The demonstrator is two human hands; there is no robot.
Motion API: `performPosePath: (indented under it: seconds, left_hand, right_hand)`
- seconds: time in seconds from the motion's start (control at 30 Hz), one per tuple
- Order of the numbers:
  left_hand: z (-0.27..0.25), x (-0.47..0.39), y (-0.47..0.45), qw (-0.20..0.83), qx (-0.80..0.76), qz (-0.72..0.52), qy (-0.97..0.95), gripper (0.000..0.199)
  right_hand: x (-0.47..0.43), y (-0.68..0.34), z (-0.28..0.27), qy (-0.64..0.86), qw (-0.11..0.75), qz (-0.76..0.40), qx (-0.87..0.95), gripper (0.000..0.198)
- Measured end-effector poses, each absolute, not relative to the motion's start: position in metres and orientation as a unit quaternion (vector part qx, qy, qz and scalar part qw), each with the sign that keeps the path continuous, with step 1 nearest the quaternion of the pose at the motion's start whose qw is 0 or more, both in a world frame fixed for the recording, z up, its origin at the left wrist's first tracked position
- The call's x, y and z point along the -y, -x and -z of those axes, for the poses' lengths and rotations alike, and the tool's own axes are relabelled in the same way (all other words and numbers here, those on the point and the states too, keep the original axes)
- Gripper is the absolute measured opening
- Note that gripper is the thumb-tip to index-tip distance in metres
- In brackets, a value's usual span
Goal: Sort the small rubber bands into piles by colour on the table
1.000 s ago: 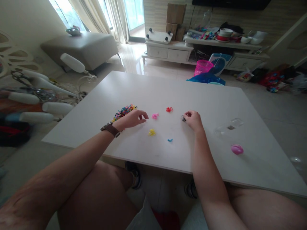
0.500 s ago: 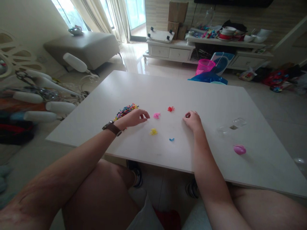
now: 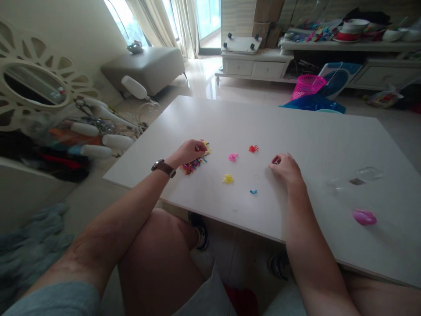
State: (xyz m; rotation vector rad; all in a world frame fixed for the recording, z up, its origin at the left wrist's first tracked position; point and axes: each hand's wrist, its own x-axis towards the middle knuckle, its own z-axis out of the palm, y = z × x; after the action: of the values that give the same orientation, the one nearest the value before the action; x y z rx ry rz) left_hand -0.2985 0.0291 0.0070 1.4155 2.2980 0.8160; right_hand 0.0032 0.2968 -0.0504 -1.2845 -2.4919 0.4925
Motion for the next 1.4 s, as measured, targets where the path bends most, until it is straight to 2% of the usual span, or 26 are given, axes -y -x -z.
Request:
performPosePath:
  seconds: [0.07,0.2,0.3,0.43,0.7,0.9,1.1,1.2,1.4]
  left_hand:
    - [-0.005,-0.025,0.3,0.17,-0.815,-0.274,-0.481,0.025]
    - [0.006,-0.023,0.298,0.193,-0.814,-0.239,-0.492,0.032]
    - [0.015,-0.027,0.298,0.184,-0.805,-0.222,-0.519,0.026]
    - [0.02,-0.031,0.299,0.178,-0.8,-0.197,-0.537,0.016]
    - [0.017,-0.031,0.298,0.186,-0.798,-0.188,-0.542,0.009]
    - [0.016,-0.03,0.298,0.203,-0.8,-0.222,-0.519,0.021]
    - [0.005,-0.035,0.29,0.203,-0.794,-0.27,-0.505,0.02]
    - [-0.003,-0.041,0.277,0.234,-0.769,-0.309,-0.508,0.021]
    - [-0.014,-0.059,0.247,0.283,-0.7,-0.34,-0.561,0.023]
  right_hand:
    - [-0.295,0.0,0.048,0.445,0.167,-0.168,0.863,0.009]
    - [-0.287,0.009,0.045,0.405,0.271,-0.167,0.857,0.013]
    - [-0.279,0.015,0.047,0.368,0.312,-0.168,0.859,0.014]
    - [-0.27,0.021,0.05,0.336,0.316,-0.188,0.867,0.013]
    - [-0.264,0.024,0.046,0.314,0.333,-0.216,0.863,0.011]
    - [-0.262,0.025,0.044,0.317,0.325,-0.229,0.861,0.01]
    - [-0.256,0.027,0.04,0.309,0.337,-0.252,0.853,0.008]
    - [-0.247,0.03,0.039,0.283,0.331,-0.326,0.839,0.01]
    - [-0.218,0.041,0.039,0.161,0.219,-0.582,0.766,0.032]
